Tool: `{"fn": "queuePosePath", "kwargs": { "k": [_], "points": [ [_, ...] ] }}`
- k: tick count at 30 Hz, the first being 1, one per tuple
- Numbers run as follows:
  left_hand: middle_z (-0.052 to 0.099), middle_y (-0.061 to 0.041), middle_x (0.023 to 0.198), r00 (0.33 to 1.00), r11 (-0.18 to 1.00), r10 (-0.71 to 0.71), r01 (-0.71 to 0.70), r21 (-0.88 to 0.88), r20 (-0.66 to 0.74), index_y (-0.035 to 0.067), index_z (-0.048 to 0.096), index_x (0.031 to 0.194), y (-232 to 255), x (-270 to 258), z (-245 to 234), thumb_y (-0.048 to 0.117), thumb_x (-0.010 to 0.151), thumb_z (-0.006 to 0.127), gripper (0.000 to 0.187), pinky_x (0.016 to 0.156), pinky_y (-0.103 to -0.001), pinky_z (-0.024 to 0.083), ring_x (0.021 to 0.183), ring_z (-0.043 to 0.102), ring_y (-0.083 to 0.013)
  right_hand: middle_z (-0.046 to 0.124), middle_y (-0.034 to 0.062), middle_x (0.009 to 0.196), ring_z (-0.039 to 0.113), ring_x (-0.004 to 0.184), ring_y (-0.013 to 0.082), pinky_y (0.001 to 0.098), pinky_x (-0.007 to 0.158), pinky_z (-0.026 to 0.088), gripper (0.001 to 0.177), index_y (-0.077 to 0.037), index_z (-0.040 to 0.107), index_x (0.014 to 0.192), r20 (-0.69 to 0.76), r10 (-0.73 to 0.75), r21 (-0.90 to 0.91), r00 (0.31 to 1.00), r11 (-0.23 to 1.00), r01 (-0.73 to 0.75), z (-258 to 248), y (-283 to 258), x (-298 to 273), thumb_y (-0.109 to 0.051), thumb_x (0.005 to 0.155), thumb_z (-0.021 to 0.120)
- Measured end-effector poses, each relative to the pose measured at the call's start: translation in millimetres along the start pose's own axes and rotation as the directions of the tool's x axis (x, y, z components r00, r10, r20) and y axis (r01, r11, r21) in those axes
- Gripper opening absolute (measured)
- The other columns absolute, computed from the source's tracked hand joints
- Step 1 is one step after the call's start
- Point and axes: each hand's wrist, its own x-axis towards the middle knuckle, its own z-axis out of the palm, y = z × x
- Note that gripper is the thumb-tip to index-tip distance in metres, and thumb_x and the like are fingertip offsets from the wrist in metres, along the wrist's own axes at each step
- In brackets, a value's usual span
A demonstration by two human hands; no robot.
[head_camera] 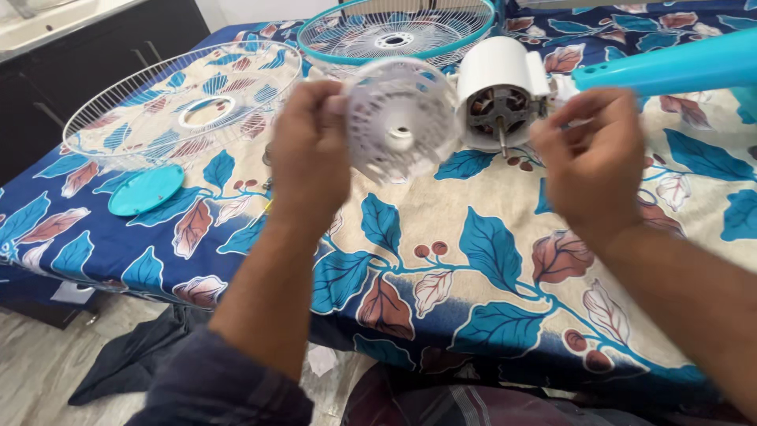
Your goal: The person assembles a table fan by attaching the motor housing to the neck, securing it with a screw, and then installing the rear fan blade onto the motor shaft. They use a screwdriver to tighten the components and organize small parts on the table.
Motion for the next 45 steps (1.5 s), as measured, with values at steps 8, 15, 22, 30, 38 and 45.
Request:
{"fn": "queuePosePath", "kwargs": {
  "k": [8,15,22,30,38,45],
  "points": [
    [0.069,-0.007,0.081,0.906,0.924,-0.304,0.356,-0.141,0.295,0.005,0.071,0.106,9.8,-3.9,107.7,0.024,0.103,0.055,0.025,0.063,-0.033,0.052,0.069,0.063,-0.0159,0.070,0.0079,0.105,0.065,0.078,0.0114,0.0266,0.064,0.049,0.041,-0.003,0.068,0.119,0.337,0.471,0.174,0.816,0.820,-0.545,-47.1,19.3,30.4,-0.039,0.110,0.047],
    [0.072,-0.005,0.095,0.860,0.750,-0.483,0.503,-0.430,0.163,0.003,0.066,0.112,-45.9,-5.9,147.7,0.023,0.107,0.044,0.031,0.072,-0.029,0.057,0.080,0.067,-0.0108,0.067,0.0174,0.121,0.071,0.088,0.0240,0.0375,0.079,0.055,0.036,0.001,0.067,0.128,0.079,0.075,-0.415,0.994,0.909,-0.036,-36.4,62.8,33.2,-0.012,0.094,0.070],
    [0.072,-0.008,0.101,0.837,0.581,-0.503,0.512,-0.633,0.215,0.001,0.063,0.116,-84.8,-8.2,154.6,0.021,0.109,0.042,0.030,0.076,-0.029,0.057,0.084,0.067,-0.0121,0.070,0.0179,0.118,0.069,0.102,0.0365,0.0448,0.089,0.054,0.027,-0.002,0.074,0.121,0.266,-0.145,-0.495,0.953,0.828,0.264,-13.1,72.1,22.1,-0.015,0.099,0.066],
    [0.072,-0.005,0.099,0.795,0.613,-0.555,0.591,-0.524,0.246,0.003,0.065,0.117,-72.0,-9.9,151.0,0.022,0.108,0.044,0.029,0.073,-0.028,0.055,0.082,0.064,-0.0098,0.071,-0.0009,0.124,0.057,0.114,0.0284,0.0529,0.097,0.035,0.028,-0.017,0.078,0.115,0.316,-0.117,-0.822,0.942,0.462,0.333,-8.0,70.2,10.0,-0.030,0.093,0.068],
    [0.073,-0.004,0.097,0.798,0.685,-0.553,0.599,-0.414,0.240,0.006,0.066,0.115,-55.2,-11.0,149.0,0.023,0.107,0.047,0.027,0.071,-0.028,0.056,0.078,0.065,-0.0087,0.067,0.0010,0.130,0.053,0.120,0.0294,0.0544,0.094,0.036,0.037,-0.015,0.074,0.125,0.419,-0.059,-0.824,0.906,0.394,0.407,-7.5,68.4,8.3,-0.038,0.096,0.067],
    [0.073,-0.003,0.094,0.843,0.783,-0.500,0.539,-0.311,0.201,0.005,0.068,0.111,-51.1,-15.9,149.1,0.025,0.106,0.050,0.027,0.071,-0.027,0.055,0.077,0.064,-0.0081,0.065,0.0120,0.132,0.052,0.117,0.0373,0.0595,0.088,0.038,0.043,-0.012,0.074,0.123,0.408,-0.049,-0.753,0.912,0.547,0.366,-7.6,71.2,11.8,-0.034,0.087,0.066]
  ]
}}
